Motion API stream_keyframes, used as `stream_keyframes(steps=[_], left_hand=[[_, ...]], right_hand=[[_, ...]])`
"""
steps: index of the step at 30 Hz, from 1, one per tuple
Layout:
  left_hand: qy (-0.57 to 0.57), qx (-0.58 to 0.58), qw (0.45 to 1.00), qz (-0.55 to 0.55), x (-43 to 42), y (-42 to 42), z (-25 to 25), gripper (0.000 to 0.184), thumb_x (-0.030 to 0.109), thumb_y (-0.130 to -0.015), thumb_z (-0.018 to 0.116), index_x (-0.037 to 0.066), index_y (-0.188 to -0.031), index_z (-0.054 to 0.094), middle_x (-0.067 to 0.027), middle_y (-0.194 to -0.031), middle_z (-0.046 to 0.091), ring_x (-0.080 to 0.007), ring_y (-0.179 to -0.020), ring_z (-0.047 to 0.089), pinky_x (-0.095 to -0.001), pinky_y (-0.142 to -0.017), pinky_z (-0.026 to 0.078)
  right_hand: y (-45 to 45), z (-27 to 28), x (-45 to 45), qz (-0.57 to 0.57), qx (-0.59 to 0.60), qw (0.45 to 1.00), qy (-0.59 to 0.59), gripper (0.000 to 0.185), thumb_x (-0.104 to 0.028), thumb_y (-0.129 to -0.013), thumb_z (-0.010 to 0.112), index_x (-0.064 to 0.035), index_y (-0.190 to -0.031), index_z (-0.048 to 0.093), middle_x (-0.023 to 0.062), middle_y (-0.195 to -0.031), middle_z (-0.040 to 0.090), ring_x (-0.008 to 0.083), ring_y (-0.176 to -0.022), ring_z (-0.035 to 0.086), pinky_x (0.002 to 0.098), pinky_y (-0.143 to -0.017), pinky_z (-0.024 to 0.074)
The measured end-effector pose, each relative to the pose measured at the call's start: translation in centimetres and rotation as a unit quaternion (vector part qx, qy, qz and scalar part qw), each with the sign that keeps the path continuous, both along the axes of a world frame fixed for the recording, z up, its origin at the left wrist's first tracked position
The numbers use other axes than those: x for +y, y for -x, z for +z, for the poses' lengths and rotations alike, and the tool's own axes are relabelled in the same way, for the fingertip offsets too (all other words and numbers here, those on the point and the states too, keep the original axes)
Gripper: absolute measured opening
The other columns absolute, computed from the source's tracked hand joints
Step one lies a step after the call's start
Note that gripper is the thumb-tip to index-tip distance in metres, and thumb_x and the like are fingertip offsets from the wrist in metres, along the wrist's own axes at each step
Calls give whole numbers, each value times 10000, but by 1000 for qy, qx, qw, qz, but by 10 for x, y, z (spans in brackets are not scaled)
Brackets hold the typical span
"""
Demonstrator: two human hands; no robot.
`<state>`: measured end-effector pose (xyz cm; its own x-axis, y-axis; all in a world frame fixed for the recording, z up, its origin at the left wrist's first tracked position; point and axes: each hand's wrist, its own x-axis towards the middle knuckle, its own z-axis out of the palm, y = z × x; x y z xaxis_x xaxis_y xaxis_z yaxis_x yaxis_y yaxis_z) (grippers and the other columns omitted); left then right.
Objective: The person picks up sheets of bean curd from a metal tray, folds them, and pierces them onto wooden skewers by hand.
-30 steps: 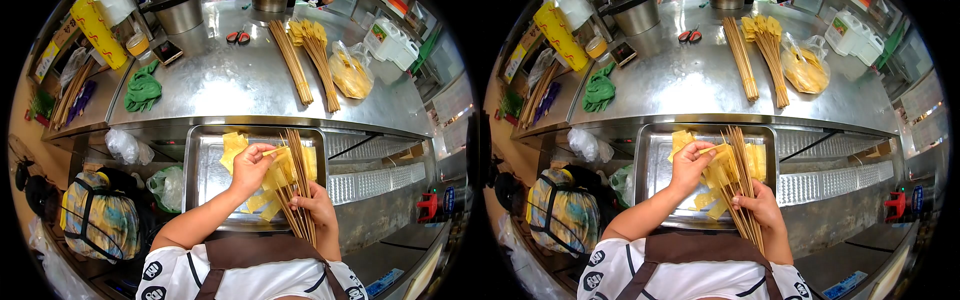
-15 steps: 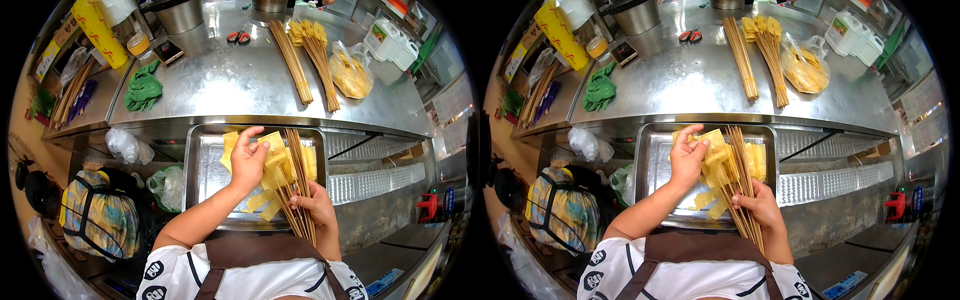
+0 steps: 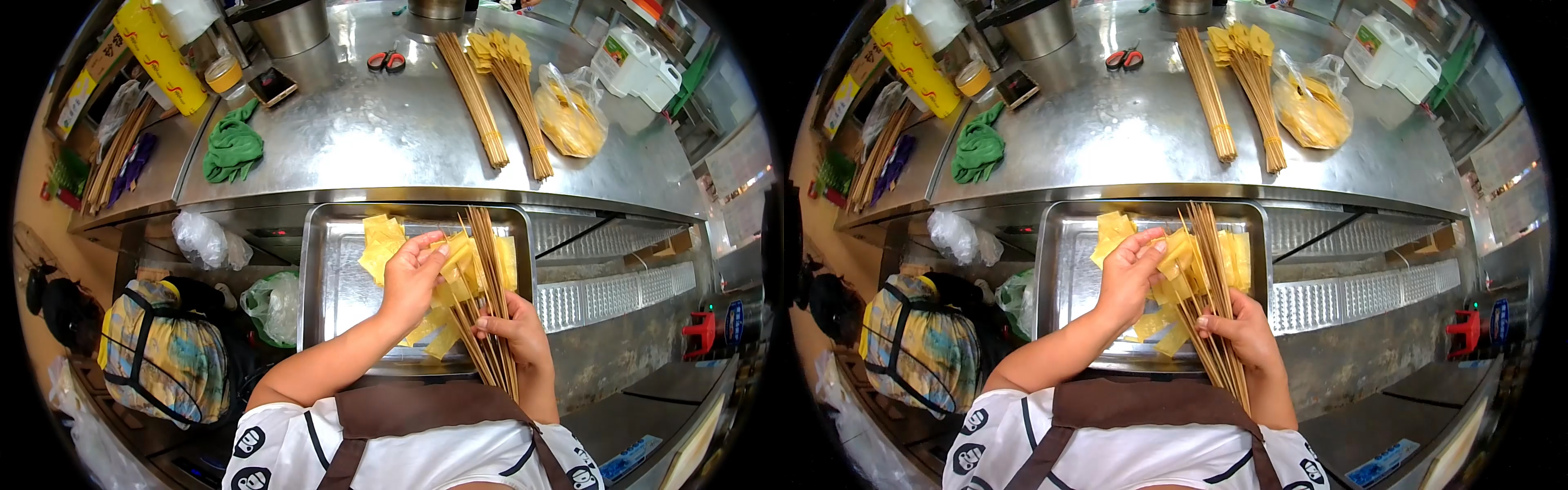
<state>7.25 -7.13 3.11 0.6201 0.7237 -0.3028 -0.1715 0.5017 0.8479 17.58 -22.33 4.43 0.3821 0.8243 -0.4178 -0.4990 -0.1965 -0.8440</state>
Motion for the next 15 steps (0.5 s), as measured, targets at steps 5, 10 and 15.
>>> stream_keyframes(steps=[5,10,15], left_hand=[[-1,-68,997,-25,-6,9,7,564,-51,-828,554,2,-1290,235,-166,-1026,589,-174,-859,613,-271,-761,502],[-17,-53,997,-46,-11,11,2,613,-99,-812,540,3,-1307,194,-198,-1037,586,-233,-892,625,-323,-794,521],[-22,-27,996,-87,-26,12,-2,626,-132,-794,519,-1,-1299,173,-173,-996,595,-222,-888,632,-291,-747,526]], right_hand=[[1,1,0,-5,14,1000,-9,199,65,-736,610,27,-915,532,51,-736,576,115,-627,559,240,-598,466],[1,2,0,-1,13,1000,-9,215,77,-736,608,37,-934,534,54,-747,577,117,-637,564,237,-601,474],[1,1,1,-7,17,1000,-18,229,83,-742,607,41,-958,542,63,-762,586,119,-641,567,237,-610,475]])
